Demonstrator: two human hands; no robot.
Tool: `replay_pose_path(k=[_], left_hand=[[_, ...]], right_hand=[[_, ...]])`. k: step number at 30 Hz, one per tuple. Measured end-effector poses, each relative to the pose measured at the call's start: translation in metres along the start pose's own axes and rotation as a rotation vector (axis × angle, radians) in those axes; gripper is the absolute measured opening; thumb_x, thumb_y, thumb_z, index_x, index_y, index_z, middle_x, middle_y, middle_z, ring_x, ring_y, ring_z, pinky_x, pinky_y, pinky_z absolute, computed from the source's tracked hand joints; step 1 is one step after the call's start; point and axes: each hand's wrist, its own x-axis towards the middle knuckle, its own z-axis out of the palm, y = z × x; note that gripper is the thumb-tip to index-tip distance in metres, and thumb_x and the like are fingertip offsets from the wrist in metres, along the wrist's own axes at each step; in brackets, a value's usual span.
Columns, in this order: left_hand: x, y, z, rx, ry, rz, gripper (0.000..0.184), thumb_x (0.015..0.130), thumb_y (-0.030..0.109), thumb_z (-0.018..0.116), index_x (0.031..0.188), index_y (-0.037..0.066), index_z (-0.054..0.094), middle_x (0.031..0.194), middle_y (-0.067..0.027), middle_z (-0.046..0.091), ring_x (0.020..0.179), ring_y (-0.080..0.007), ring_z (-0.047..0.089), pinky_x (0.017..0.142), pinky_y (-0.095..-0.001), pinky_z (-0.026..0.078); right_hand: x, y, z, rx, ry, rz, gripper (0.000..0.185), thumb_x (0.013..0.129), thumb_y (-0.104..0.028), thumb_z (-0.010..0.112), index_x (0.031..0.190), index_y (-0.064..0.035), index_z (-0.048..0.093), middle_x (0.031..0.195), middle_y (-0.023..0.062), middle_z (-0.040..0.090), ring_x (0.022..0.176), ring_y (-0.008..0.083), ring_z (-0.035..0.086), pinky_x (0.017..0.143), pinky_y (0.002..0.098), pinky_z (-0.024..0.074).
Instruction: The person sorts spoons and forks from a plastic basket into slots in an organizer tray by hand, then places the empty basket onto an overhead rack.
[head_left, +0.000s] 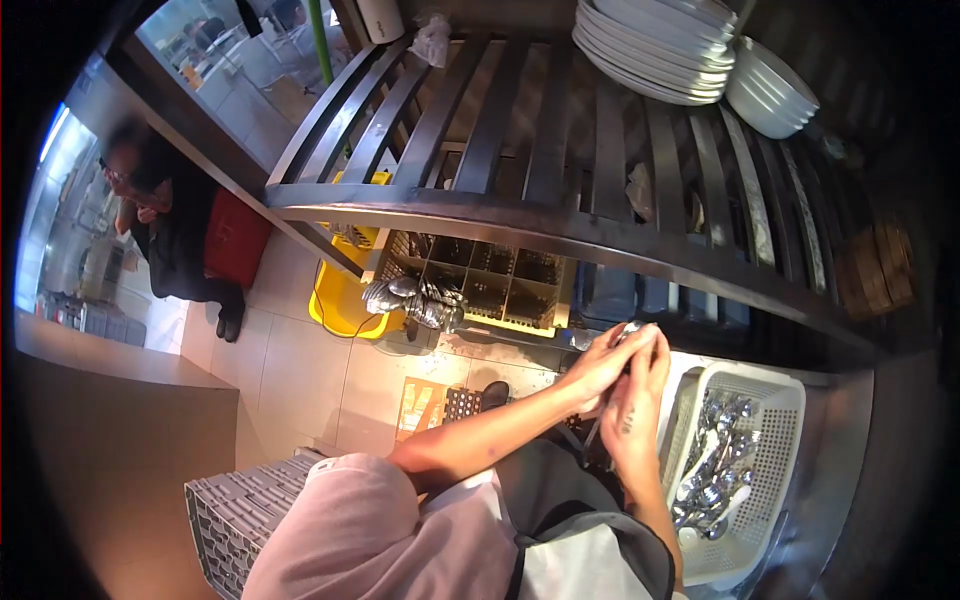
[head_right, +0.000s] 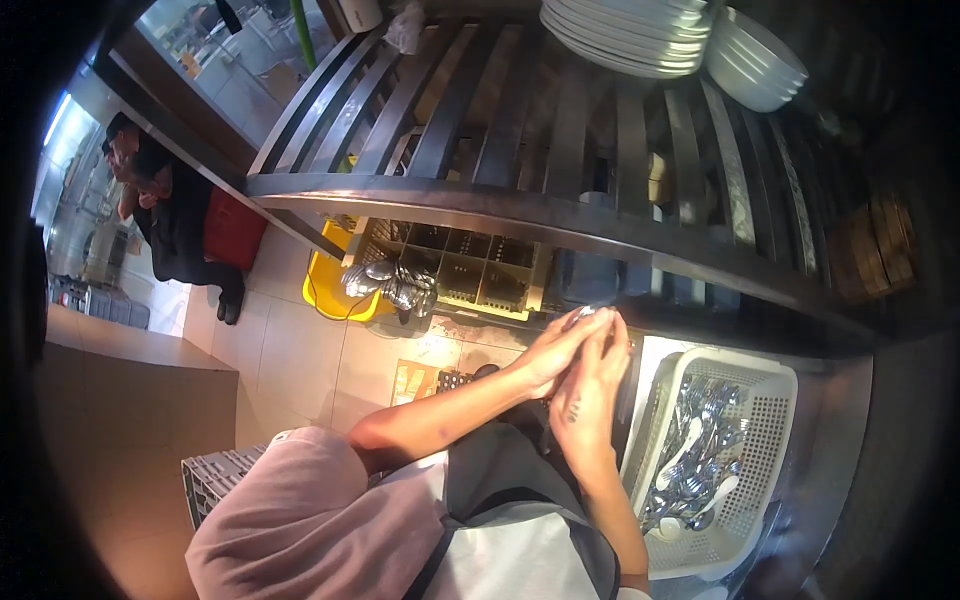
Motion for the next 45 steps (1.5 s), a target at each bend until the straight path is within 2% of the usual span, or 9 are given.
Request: replay_pose_path(k=[6,12,15,20,23,30,36,43,45], left_hand=[[-0.026,0.031,-0.059,-0.025,0.031,0.085,0.045,0.086,0.039,0.054,0.115,0.005,0.048,0.094,-0.0064,0.056,0.081,-0.0166,0.057,0.072,-0.0300,0.049],[-0.052,0.076,-0.109,-0.219,0.350,0.295,0.016,0.082,0.014,0.062,0.094,0.008,0.054,0.075,-0.0007,0.053,0.057,-0.0108,0.052,0.055,-0.0297,0.049],[-0.058,0.091,-0.137,-0.353,0.323,0.566,0.021,0.080,0.007,0.060,0.099,0.008,0.051,0.073,-0.0015,0.051,0.062,-0.0126,0.052,0.062,-0.0339,0.050],[-0.082,0.129,-0.169,0.152,0.351,0.787,0.030,0.075,-0.002,0.061,0.100,0.007,0.047,0.083,-0.0055,0.052,0.070,-0.0146,0.055,0.073,-0.0352,0.051],[-0.093,0.150,-0.181,0.196,0.351,0.875,0.030,0.074,-0.008,0.057,0.096,0.007,0.045,0.083,-0.0046,0.048,0.076,-0.0135,0.052,0.074,-0.0346,0.051],[-0.057,0.181,-0.250,0.239,0.619,1.147,0.029,0.072,-0.014,0.053,0.092,0.005,0.045,0.083,-0.0024,0.047,0.075,-0.0117,0.049,0.074,-0.0300,0.046],[-0.043,0.197,-0.256,0.608,0.777,0.947,0.031,0.064,-0.005,0.061,0.093,0.001,0.053,0.080,-0.0028,0.057,0.070,-0.0099,0.052,0.069,-0.0235,0.044],[-0.030,0.181,-0.257,1.195,0.431,0.393,0.037,0.061,0.009,0.066,0.096,-0.002,0.056,0.088,-0.0080,0.060,0.078,-0.0169,0.056,0.073,-0.0292,0.046],[-0.018,0.172,-0.280,1.395,0.293,0.509,0.039,0.062,0.010,0.066,0.098,0.000,0.056,0.090,-0.0104,0.060,0.079,-0.0202,0.057,0.075,-0.0304,0.046]], right_hand=[[0.030,-0.026,0.038,0.319,-0.322,-0.136,0.074,0.068,0.010,0.044,0.136,0.0048,0.015,0.141,0.0299,0.002,0.132,0.0421,0.004,0.107,0.0466,0.0084],[0.045,-0.057,0.048,0.418,-0.177,-0.217,0.078,0.073,-0.008,0.062,0.136,0.0020,0.018,0.141,0.0258,0.018,0.128,0.0368,0.028,0.100,0.0395,0.0329],[0.043,-0.037,0.088,0.196,-0.705,-0.023,0.063,0.064,-0.024,0.073,0.115,-0.0008,0.046,0.100,0.0245,0.058,0.094,0.0369,0.057,0.076,0.0367,0.0467],[0.078,-0.031,0.149,0.104,-0.808,-0.232,0.034,0.061,-0.013,0.069,0.088,-0.0014,0.053,0.077,0.0165,0.059,0.076,0.0354,0.058,0.063,0.0411,0.0456],[0.103,-0.036,0.183,0.098,-0.743,-0.441,0.033,0.062,-0.008,0.066,0.091,-0.0050,0.051,0.079,0.0149,0.059,0.076,0.0365,0.056,0.061,0.0427,0.0456],[0.122,-0.012,0.199,0.041,-0.532,-0.339,0.063,0.080,-0.047,0.056,0.125,-0.0053,0.041,0.122,0.0210,0.047,0.114,0.0352,0.044,0.093,0.0383,0.0371],[0.093,0.025,0.164,-0.003,-0.510,-0.136,0.039,0.078,-0.031,0.063,0.107,-0.0054,0.056,0.107,0.0156,0.058,0.099,0.0349,0.054,0.084,0.0391,0.0432],[0.055,0.035,0.149,-0.081,-0.372,-0.255,0.021,0.074,-0.016,0.063,0.090,-0.0040,0.059,0.093,0.0105,0.057,0.090,0.0297,0.054,0.079,0.0377,0.0434],[0.045,0.040,0.150,-0.083,-0.354,-0.233,0.021,0.074,-0.016,0.063,0.090,-0.0039,0.059,0.093,0.0104,0.057,0.090,0.0296,0.054,0.078,0.0375,0.0435]])
